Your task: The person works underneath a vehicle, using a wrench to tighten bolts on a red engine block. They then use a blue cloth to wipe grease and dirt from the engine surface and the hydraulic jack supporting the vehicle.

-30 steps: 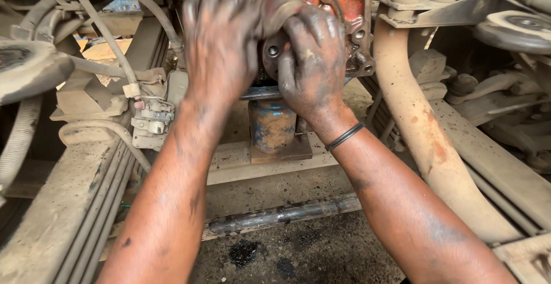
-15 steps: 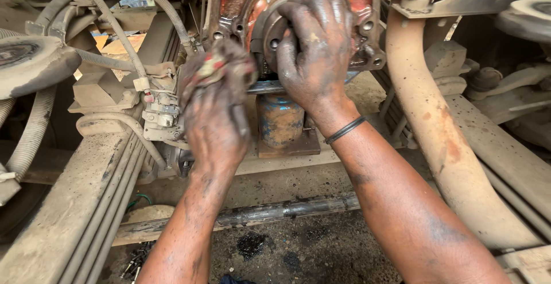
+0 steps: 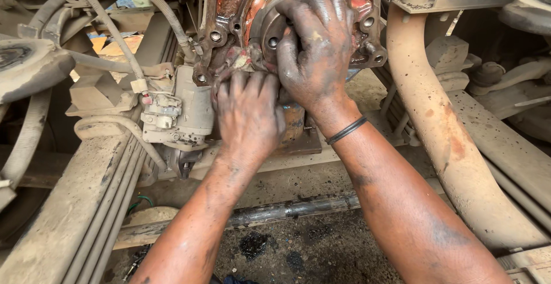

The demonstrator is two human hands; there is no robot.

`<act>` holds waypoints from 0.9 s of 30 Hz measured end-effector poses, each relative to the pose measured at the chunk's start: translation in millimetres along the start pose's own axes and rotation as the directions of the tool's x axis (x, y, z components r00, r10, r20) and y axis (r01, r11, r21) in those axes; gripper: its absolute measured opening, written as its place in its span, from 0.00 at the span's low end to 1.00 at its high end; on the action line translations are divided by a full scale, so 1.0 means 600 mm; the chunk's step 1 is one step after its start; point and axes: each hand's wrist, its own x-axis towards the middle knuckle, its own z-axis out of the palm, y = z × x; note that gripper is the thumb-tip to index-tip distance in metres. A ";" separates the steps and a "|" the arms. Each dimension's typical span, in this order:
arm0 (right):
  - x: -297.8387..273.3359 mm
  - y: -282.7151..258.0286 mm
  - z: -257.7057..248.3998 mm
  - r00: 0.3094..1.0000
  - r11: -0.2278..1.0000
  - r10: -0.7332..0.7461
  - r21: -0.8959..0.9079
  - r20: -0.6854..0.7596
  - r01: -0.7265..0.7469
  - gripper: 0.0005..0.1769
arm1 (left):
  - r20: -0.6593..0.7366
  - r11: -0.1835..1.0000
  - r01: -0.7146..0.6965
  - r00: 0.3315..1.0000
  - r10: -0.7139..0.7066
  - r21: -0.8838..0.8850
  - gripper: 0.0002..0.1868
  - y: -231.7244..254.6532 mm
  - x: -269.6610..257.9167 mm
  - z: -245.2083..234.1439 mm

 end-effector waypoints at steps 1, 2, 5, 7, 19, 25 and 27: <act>-0.002 0.001 -0.001 1.000 1.000 -0.007 -0.002 0.006 0.007 0.16 | -0.006 1.000 -0.003 1.000 0.003 -0.011 0.27 -0.001 -0.005 0.001; -0.004 0.002 -0.001 1.000 1.000 -0.015 -0.004 0.013 0.015 0.16 | -0.012 1.000 -0.007 1.000 0.006 -0.022 0.25 -0.003 -0.012 0.002; -0.002 0.005 0.002 0.999 0.999 -0.037 0.003 0.006 0.037 0.17 | -0.112 1.000 -0.001 0.994 0.001 -0.008 0.24 -0.023 -0.015 0.012; -0.005 0.008 0.000 0.999 0.999 -0.046 0.023 0.017 0.045 0.17 | -0.177 0.999 0.035 0.984 -0.032 0.018 0.24 -0.043 -0.032 0.023; -0.002 0.005 0.012 0.999 1.000 -0.016 -0.021 -0.041 0.015 0.13 | -0.213 0.812 0.565 0.784 -0.584 -0.145 0.16 -0.186 -0.171 0.069; -0.006 -0.005 0.004 0.999 1.000 -0.011 0.026 -0.036 0.011 0.13 | -0.502 0.967 -0.030 0.859 -0.105 -0.253 0.16 -0.123 -0.019 -0.003; -0.005 -0.007 -0.001 1.000 0.999 -0.006 0.044 -0.022 0.007 0.13 | -0.486 0.989 -0.091 0.873 0.023 -0.117 0.14 -0.113 0.017 -0.005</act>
